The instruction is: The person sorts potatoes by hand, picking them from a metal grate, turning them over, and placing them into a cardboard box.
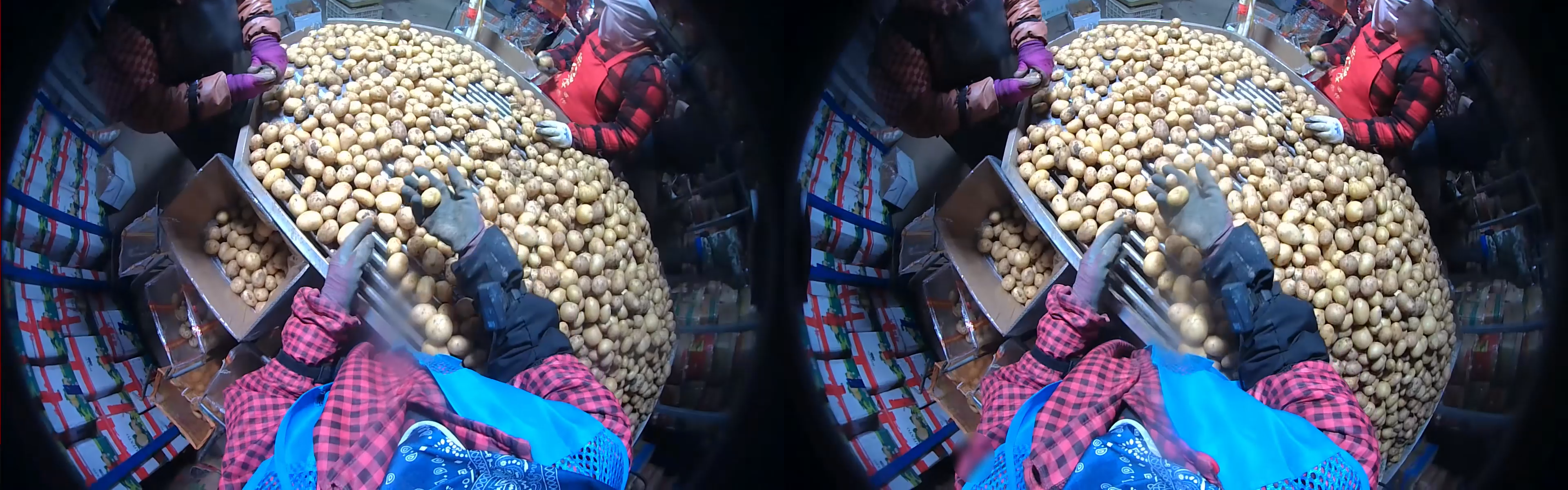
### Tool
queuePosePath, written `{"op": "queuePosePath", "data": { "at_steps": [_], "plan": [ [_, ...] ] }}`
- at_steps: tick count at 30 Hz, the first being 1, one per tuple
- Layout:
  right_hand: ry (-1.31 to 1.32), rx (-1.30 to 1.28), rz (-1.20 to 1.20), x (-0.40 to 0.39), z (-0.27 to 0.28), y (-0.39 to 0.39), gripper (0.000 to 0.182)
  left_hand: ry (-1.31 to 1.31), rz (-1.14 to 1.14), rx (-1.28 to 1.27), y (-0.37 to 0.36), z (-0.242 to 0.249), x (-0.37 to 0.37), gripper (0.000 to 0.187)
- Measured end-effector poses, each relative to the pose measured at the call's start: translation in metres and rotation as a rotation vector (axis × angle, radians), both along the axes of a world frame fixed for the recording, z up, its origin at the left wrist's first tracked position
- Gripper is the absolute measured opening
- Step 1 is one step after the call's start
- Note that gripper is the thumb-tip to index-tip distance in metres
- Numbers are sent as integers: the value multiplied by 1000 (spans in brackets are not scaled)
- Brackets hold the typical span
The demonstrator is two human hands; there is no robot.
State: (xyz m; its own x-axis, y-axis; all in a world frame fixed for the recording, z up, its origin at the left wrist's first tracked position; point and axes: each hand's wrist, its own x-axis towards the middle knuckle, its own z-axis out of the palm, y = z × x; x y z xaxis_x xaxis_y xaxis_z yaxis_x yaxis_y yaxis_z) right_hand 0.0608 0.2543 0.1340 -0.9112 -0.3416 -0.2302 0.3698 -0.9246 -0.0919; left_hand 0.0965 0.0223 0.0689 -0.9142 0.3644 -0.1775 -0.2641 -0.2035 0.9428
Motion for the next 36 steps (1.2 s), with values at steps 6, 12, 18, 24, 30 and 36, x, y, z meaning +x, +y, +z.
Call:
{"op": "queuePosePath", "data": {
  "at_steps": [6,12,18,24,30,36],
  "plan": [
    [143,633,-12,42,4,-81,67,-585,-152,1071,-15,16,22,60],
    [364,976,177,73,-16,-121,70,-659,-6,1032,-44,-3,37,46],
    [165,823,-91,69,-12,-117,64,-668,108,1026,-71,0,49,54],
    [132,783,53,79,-28,-88,61,-637,173,593,-124,-10,71,53],
    [75,778,167,105,-49,-72,62,-634,462,763,-164,-22,98,49],
    [75,784,184,109,-47,-71,64,-181,580,675,-263,-15,34,37]
  ]
}}
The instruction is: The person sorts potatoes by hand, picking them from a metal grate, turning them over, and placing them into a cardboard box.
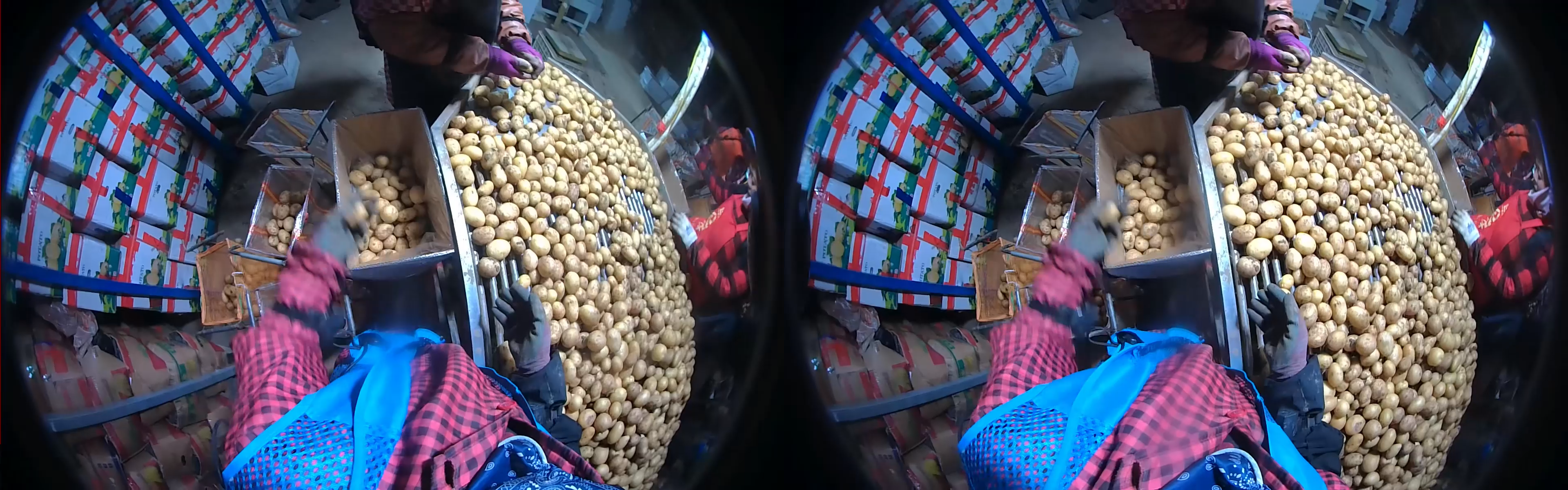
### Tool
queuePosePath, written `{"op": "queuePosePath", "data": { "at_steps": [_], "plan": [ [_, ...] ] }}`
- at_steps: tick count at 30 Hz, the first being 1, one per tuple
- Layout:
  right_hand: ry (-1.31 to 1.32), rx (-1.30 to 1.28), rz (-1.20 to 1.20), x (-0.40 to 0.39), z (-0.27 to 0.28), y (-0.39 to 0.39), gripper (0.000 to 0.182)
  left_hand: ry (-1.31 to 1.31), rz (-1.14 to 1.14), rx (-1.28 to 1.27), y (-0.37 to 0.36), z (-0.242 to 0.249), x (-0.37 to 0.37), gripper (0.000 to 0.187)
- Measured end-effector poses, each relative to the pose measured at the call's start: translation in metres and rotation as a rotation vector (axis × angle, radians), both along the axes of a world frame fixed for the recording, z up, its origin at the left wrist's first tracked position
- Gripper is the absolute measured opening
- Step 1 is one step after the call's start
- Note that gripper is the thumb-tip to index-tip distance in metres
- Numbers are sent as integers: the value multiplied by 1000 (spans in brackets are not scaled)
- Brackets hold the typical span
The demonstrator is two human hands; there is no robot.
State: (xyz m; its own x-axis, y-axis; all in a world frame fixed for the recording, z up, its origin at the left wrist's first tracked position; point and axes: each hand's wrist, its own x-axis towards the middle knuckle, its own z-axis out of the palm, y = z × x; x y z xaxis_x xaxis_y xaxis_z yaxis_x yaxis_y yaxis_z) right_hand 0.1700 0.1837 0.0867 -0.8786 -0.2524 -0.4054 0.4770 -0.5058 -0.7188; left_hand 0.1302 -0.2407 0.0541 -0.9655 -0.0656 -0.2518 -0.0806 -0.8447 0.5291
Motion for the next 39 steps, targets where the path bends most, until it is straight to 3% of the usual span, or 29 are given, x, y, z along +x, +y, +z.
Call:
{"op": "queuePosePath", "data": {
  "at_steps": [2,3,4,5,6,9,12,13,14,15,16,17,18,19,20,21,22,23,25,26,28,30,32,33,34,36,38,39],
  "plan": [
    [-3,23,-5,4,0,0,64,-243,351,212,-47,54,-63,31],
    [-2,19,-3,6,-1,-3,64,-212,153,169,-128,8,-99,28],
    [-18,-14,11,6,-1,-5,61,-334,338,101,-149,16,-115,25],
    [-33,-43,25,6,-1,-6,57,-176,411,69,-178,3,-120,26],
    [-46,-70,36,5,2,-6,54,-146,516,207,-175,19,-116,26],
    [-77,-48,19,7,6,-11,56,-189,506,91,-156,12,-69,27],
    [-108,-60,-20,3,6,-12,54,-293,529,-156,-126,-63,2,24],
    [-90,-92,6,3,4,-11,52,-197,465,-229,-121,-85,35,20],
    [-78,-116,15,5,4,-7,51,-37,289,7,-141,-126,71,26],
    [-75,-120,23,5,17,-11,48,69,85,223,-142,-136,98,34],
    [-72,-114,10,2,28,-16,45,-173,243,-690,-128,-150,131,35],
    [-135,-123,8,1,23,-13,44,-306,262,-278,-99,-108,156,36],
    [-57,-101,26,5,12,-5,46,-540,165,-683,-113,-125,165,37],
    [-19,-26,-13,7,14,-6,47,-844,-86,-1175,-126,-143,175,39],
    [-168,98,-40,4,34,-11,48,-1108,-331,-1464,-140,-160,185,41],
    [145,436,64,3,35,-4,46,-766,-476,-1826,-156,-174,219,46],
    [448,775,184,1,35,2,44,-731,-498,-1834,-144,-167,200,46],
    [480,871,152,-4,28,7,42,-773,-227,-1585,-124,-147,184,47],
    [615,1149,132,-18,24,19,45,-601,101,-1479,-53,-82,138,49],
    [726,1328,147,-33,26,27,51,-382,178,-1628,-13,-56,106,50],
    [810,1660,250,-63,28,38,62,-10,99,-2016,34,-44,54,52],
    [798,1739,326,-91,16,46,74,305,44,-1735,121,0,15,55],
    [626,1856,370,-114,-25,59,78,694,-109,-1892,197,60,-12,57],
    [601,1950,507,-129,-16,68,80,767,-212,-1879,227,57,-19,59],
    [617,2061,399,-139,-30,75,81,837,-313,-1863,253,49,-27,60],
    [486,1958,312,-172,-36,94,81,859,-434,-1962,291,31,-48,67],
    [351,2003,409,-199,-21,114,80,674,-566,-2077,300,-16,-79,73],
    [270,1927,426,-212,-17,130,79,678,-524,-2139,299,-23,-92,74]
  ]
}}
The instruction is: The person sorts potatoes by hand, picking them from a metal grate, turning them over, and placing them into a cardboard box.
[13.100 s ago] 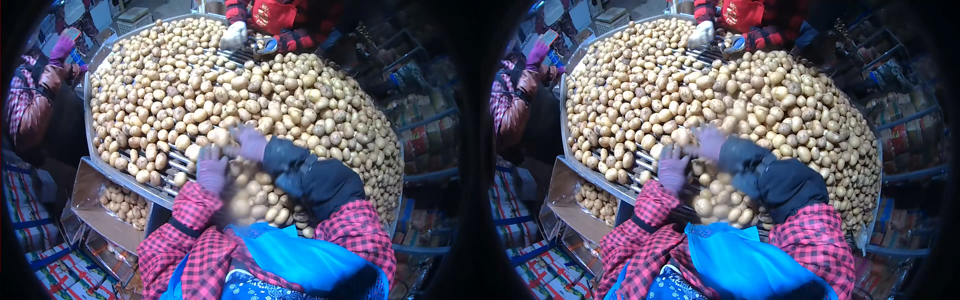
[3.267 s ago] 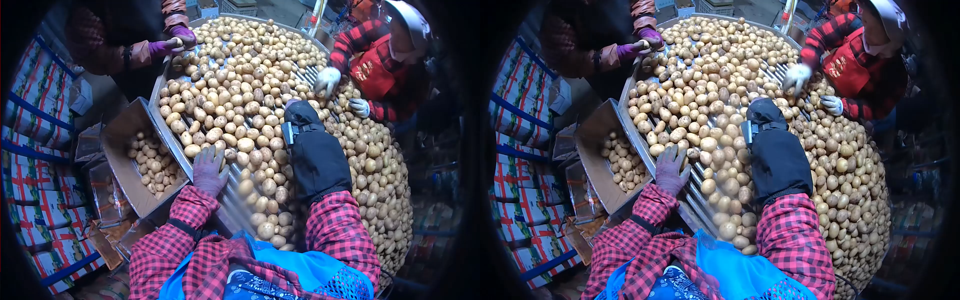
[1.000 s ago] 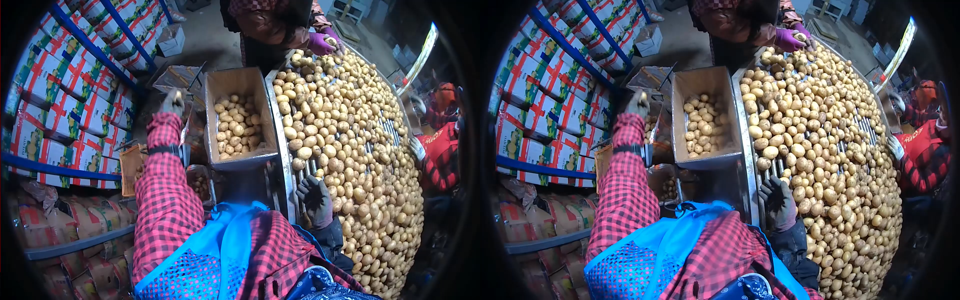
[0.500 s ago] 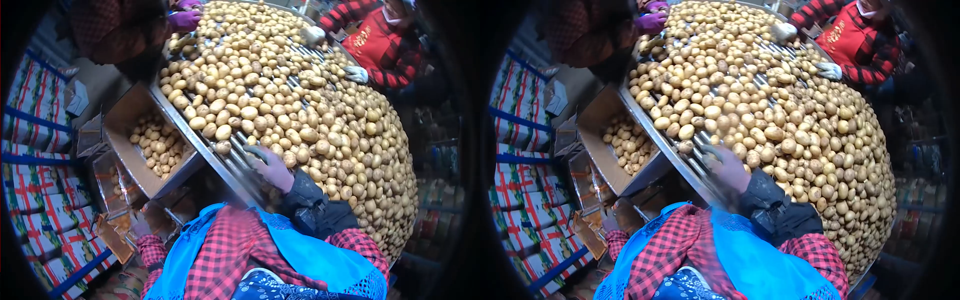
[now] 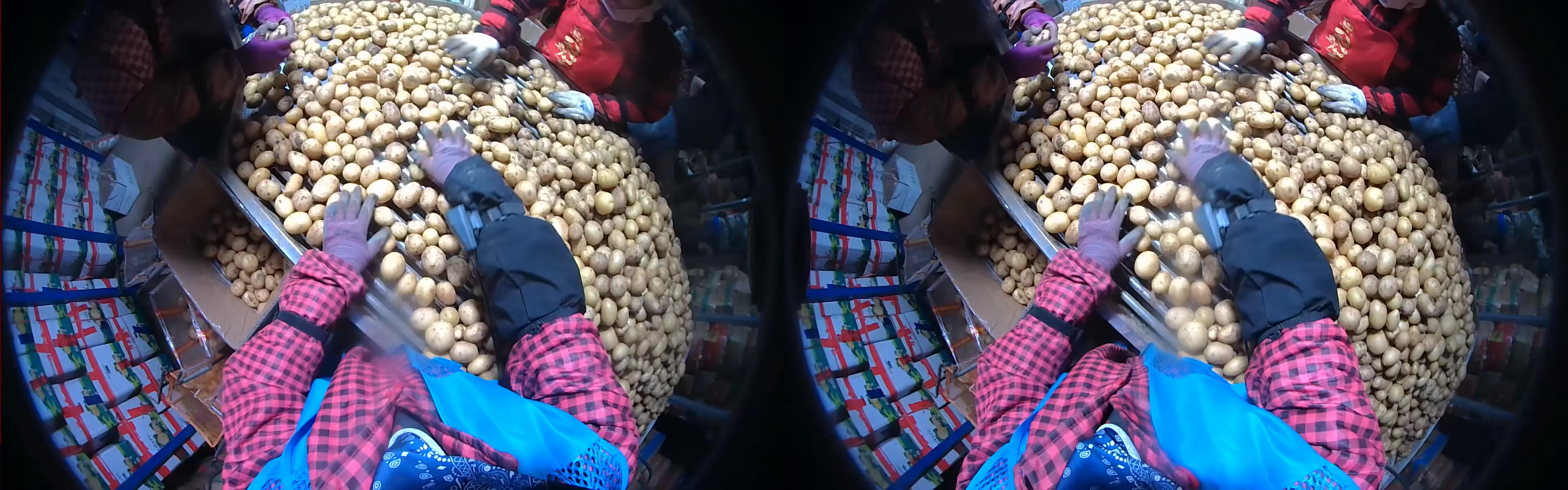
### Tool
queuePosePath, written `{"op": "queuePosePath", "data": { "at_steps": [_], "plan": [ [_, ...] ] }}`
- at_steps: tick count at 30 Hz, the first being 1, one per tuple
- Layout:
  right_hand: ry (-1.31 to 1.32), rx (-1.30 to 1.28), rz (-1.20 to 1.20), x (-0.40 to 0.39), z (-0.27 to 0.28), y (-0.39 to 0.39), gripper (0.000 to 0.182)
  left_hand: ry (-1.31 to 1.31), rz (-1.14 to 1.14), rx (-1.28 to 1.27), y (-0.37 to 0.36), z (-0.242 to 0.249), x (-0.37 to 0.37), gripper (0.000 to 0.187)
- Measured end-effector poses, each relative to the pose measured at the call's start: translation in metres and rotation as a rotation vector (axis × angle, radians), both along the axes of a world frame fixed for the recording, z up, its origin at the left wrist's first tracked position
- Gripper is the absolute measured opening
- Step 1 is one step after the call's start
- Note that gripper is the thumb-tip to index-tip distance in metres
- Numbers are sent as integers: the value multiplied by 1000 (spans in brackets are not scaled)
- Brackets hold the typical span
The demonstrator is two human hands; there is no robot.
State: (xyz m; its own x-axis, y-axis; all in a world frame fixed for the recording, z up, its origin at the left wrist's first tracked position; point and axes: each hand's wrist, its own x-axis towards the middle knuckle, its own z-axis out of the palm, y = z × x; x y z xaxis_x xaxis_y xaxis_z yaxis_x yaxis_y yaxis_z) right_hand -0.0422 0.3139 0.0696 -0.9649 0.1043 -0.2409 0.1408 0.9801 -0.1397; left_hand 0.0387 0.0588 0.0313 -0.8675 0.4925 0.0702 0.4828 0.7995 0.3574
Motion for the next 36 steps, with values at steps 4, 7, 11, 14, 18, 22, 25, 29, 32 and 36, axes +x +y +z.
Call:
{"op": "queuePosePath", "data": {
  "at_steps": [4,7,11,14,18,22,25,29,32,36],
  "plan": [
    [88,87,-29,-10,-4,10,81,-1,-11,-103,-12,-5,-29,78],
    [81,44,11,30,-7,-6,83,6,-83,-108,-23,-4,-28,74],
    [94,-115,255,106,11,-3,77,-6,-147,34,-44,23,17,68],
    [30,-137,370,133,38,5,75,48,-83,-39,-48,22,35,63],
    [32,-289,366,122,53,-6,74,77,-24,36,-44,16,36,58],
    [66,-235,451,76,14,-40,81,152,-11,251,-51,11,35,45],
    [176,-256,485,49,-29,-42,86,275,44,412,-58,13,34,37],
    [123,-370,413,39,-3,-29,70,202,333,504,-71,18,32,40],
    [154,-414,325,64,17,-16,64,201,345,428,-79,28,18,41],
    [147,-309,259,117,44,7,64,110,279,354,-77,38,20,41]
  ]
}}
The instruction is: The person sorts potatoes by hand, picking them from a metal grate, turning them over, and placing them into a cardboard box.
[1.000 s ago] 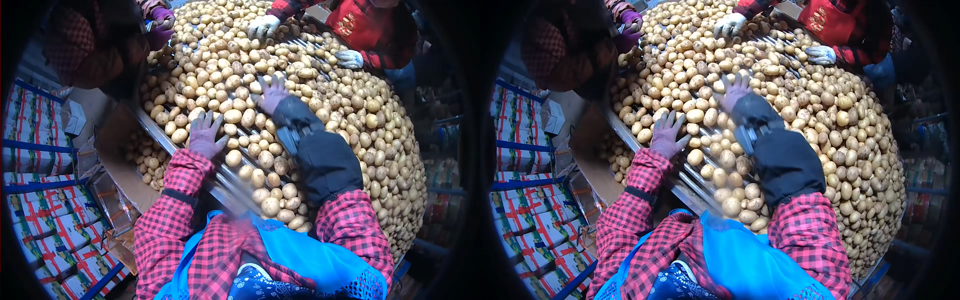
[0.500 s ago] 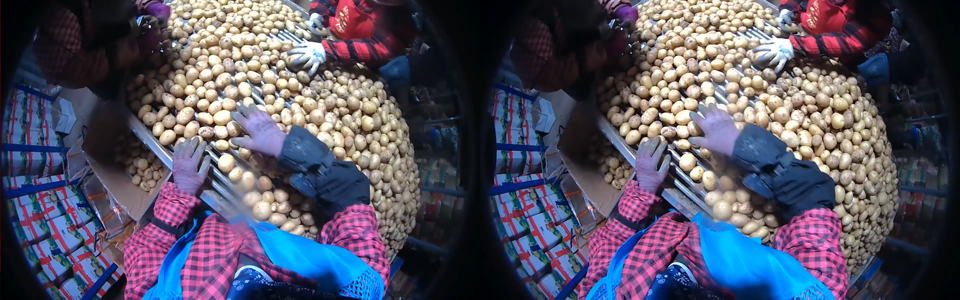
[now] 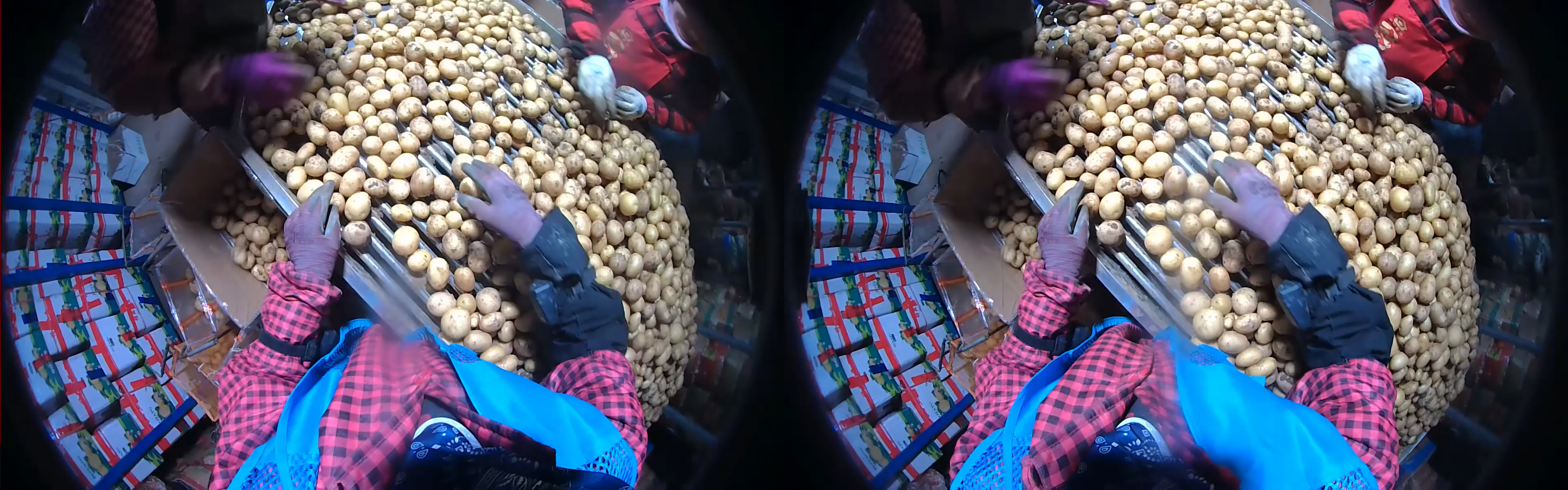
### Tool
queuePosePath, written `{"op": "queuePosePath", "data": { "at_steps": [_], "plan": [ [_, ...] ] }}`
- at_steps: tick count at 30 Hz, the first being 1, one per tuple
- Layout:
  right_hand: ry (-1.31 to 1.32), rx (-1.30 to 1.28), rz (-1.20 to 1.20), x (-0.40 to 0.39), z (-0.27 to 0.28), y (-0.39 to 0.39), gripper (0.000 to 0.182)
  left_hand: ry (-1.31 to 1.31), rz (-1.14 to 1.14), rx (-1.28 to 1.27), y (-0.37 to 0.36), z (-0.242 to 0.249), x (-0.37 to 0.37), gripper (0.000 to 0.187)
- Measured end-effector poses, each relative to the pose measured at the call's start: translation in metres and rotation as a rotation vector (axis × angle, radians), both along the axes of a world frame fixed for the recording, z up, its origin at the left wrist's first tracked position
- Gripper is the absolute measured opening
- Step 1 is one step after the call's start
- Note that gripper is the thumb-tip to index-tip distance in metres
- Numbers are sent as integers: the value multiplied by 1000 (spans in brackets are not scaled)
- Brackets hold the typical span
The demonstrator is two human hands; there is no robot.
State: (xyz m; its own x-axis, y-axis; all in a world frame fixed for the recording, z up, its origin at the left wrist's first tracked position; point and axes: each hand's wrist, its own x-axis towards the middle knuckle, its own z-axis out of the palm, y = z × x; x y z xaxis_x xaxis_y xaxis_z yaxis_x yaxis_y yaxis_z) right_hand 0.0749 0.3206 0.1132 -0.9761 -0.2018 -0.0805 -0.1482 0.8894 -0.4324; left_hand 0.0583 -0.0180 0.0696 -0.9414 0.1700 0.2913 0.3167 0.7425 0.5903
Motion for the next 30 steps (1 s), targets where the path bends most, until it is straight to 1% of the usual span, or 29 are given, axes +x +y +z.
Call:
{"op": "queuePosePath", "data": {
  "at_steps": [1,2,3,5,6,7,9,10,11,13,14,16,17,18,19,20,21,22,23,24,25,26,27,28,29,30],
  "plan": [
    [-15,3,-42,13,11,3,62,-27,-22,-13,2,2,0,40],
    [0,25,-59,20,9,9,65,-19,-79,-2,4,0,4,43],
    [15,47,-75,27,8,13,68,-21,-85,1,6,-3,12,43],
    [-201,416,73,52,9,11,76,-30,-270,-376,13,-10,29,49],
    [-128,515,113,65,2,-1,82,-72,-260,-368,15,-10,31,55],
    [-116,548,123,77,0,-9,80,-71,-268,-373,15,-10,28,55],
    [-88,442,167,88,-1,-17,80,-183,-251,-342,12,-3,16,57],
    [-137,338,247,85,0,-16,80,-91,-236,-383,11,-11,14,54],
    [-198,148,257,85,0,-20,75,-80,-249,-380,12,-11,11,54],
    [-220,-32,347,85,8,-29,71,-90,-236,-353,16,-10,8,52],
    [-219,-26,330,85,10,-32,71,23,-235,-320,23,-3,7,50],
    [-195,-101,391,83,12,-34,68,46,-275,-273,43,9,-1,50],
    [-196,-93,376,83,12,-30,68,63,-294,-232,56,15,-6,51],
    [-93,-12,327,80,10,-25,69,104,-348,-224,68,19,-14,50],
    [9,67,279,77,10,-19,69,98,-425,-213,81,17,-23,55],
    [-75,161,181,71,28,-14,69,129,-532,-244,97,16,-26,54],
    [-109,272,108,65,31,-6,69,161,-635,-277,110,15,-31,53],
    [-71,324,78,62,26,6,69,162,-634,-275,117,0,-42,53],
    [-33,373,49,60,20,17,70,184,-698,-378,124,-24,-54,50],
    [-32,372,52,54,21,22,70,207,-760,-484,128,-39,-68,47],
    [-93,383,69,47,24,27,70,184,-689,-457,131,-40,-84,47],
    [-159,388,87,42,24,30,70,106,-704,-504,130,-26,-105,48],
    [-44,424,104,39,13,32,63,89,-721,-463,132,-48,-132,51],
    [-66,363,128,30,18,28,60,-56,-659,-416,137,-30,-136,53],
    [-86,301,151,21,27,19,57,149,-548,-313,130,-32,-141,50],
    [-30,256,182,15,29,10,46,122,-476,-177,122,-25,-148,48]
  ]
}}
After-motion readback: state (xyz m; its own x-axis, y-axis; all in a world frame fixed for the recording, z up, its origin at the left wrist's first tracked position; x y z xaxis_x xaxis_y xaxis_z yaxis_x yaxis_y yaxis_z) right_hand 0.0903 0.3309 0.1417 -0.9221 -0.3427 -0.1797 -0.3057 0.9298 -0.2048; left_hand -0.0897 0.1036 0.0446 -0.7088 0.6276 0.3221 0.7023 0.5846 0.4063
